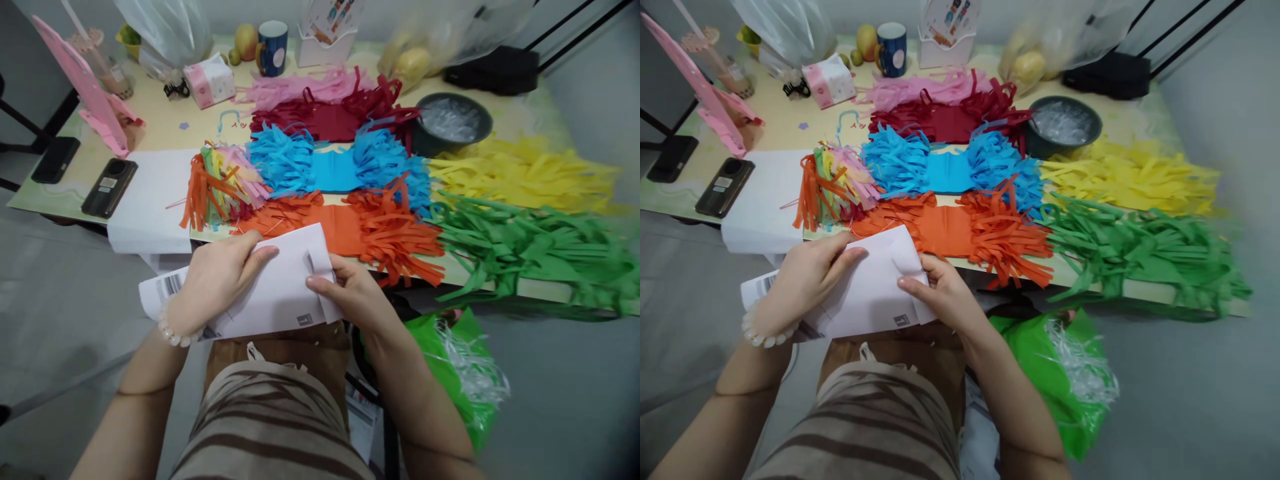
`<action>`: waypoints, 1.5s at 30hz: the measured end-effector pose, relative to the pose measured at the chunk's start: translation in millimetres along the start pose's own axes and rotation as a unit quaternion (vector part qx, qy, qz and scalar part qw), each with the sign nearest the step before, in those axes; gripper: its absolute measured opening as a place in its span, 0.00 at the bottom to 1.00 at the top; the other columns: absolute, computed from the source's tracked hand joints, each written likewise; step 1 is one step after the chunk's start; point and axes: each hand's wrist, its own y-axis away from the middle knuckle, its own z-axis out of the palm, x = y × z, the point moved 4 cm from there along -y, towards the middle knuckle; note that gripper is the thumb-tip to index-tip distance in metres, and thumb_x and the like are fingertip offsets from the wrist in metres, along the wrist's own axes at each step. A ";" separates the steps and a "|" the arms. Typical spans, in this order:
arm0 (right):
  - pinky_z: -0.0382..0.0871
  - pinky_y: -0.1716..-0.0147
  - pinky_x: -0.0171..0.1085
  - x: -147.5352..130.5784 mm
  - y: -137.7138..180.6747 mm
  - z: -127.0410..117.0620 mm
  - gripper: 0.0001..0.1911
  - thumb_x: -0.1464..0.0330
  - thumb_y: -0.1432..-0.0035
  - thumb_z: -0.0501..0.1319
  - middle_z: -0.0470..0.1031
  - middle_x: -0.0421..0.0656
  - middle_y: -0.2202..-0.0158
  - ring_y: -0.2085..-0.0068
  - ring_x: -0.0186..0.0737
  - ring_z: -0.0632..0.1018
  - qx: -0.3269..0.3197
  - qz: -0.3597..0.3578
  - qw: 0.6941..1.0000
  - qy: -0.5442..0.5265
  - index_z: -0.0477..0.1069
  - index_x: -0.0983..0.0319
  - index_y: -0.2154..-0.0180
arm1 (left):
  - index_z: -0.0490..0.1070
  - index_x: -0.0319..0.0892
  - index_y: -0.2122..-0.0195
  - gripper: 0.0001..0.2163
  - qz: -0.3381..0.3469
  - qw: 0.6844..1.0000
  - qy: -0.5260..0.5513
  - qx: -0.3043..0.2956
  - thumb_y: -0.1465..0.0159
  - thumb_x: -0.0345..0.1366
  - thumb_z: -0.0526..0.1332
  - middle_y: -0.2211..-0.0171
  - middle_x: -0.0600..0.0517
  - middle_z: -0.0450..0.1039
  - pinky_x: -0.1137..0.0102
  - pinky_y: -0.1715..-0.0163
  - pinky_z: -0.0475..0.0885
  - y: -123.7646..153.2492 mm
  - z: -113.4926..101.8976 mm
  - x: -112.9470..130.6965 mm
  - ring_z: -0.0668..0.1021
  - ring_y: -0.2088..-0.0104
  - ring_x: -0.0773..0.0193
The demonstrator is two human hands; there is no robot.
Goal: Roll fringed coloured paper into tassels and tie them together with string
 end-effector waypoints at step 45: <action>0.55 0.76 0.33 1.0 -93.6 173.8 0.21 0.58 0.28 0.50 0.63 0.36 0.80 0.78 0.32 0.65 -0.379 -0.074 0.829 0.405 0.70 0.61 0.70 | 0.82 0.43 0.58 0.15 -0.121 0.832 0.541 -0.031 0.33 0.45 0.59 0.61 0.46 0.83 0.67 0.56 0.75 106.2 36.8 -192.6 0.82 0.59 0.58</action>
